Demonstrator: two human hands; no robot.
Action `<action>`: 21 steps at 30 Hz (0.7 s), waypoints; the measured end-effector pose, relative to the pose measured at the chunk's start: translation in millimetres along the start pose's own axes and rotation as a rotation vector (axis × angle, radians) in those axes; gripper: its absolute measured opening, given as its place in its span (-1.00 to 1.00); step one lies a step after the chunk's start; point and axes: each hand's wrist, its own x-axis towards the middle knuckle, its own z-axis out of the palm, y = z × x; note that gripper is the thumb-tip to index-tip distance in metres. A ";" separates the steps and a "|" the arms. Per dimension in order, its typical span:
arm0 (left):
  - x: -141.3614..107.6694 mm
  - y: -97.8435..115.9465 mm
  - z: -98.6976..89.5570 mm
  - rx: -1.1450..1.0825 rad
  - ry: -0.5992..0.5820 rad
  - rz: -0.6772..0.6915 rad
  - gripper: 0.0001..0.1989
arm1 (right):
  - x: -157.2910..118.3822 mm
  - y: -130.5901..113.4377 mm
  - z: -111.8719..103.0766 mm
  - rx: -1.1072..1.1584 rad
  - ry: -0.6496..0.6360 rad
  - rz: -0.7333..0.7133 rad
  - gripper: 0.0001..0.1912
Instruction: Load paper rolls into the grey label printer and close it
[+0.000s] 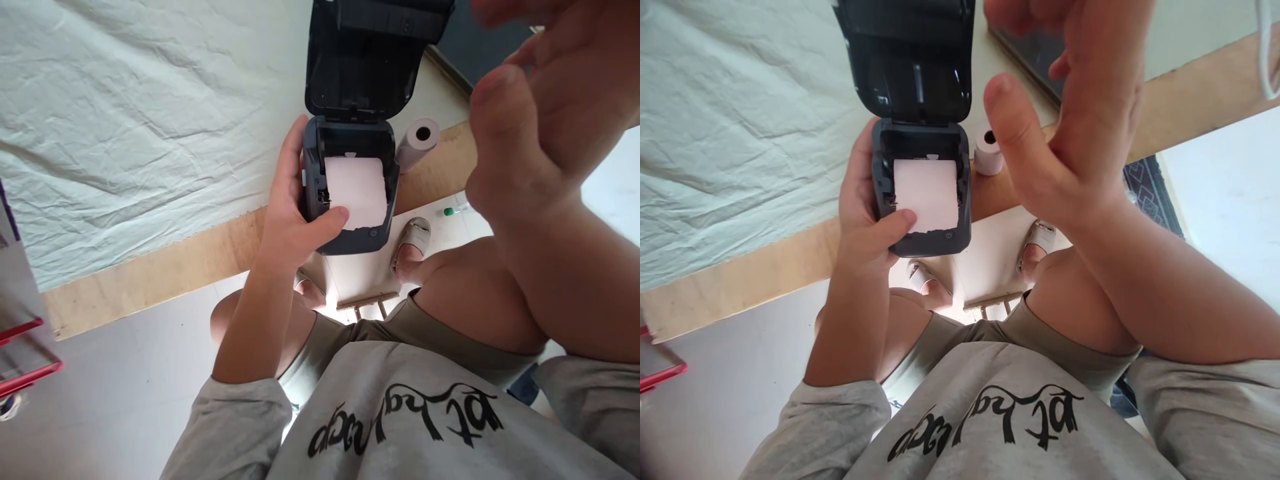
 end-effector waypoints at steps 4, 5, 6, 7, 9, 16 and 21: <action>0.4 2.4 0.3 -0.019 0.016 -0.009 -0.06 | 1.8 -0.9 4.5 -0.007 0.160 -0.147 -0.53; 0.5 3.3 0.0 -0.021 0.021 -0.018 -0.07 | 1.8 -0.9 5.5 -0.007 0.175 -0.181 -0.56; 0.5 4.3 -0.3 -0.020 0.026 -0.033 -0.08 | 1.5 -0.9 6.2 0.011 0.196 -0.190 -0.61; 0.5 5.4 -0.6 -0.017 0.028 -0.054 -0.09 | 1.1 -0.7 6.6 0.027 0.217 -0.185 -0.65; 0.3 8.0 -0.8 -0.015 0.029 -0.093 -0.13 | -0.1 -0.4 6.7 0.030 0.224 -0.147 -0.71; -0.4 24.2 10.6 -0.076 0.070 -0.145 -0.27 | -5.1 -2.1 5.1 -0.225 0.105 -0.213 -0.61; -2.0 37.3 22.4 -0.136 0.159 -0.249 -0.65 | -9.7 -6.9 12.7 -0.425 -0.036 -0.353 -0.51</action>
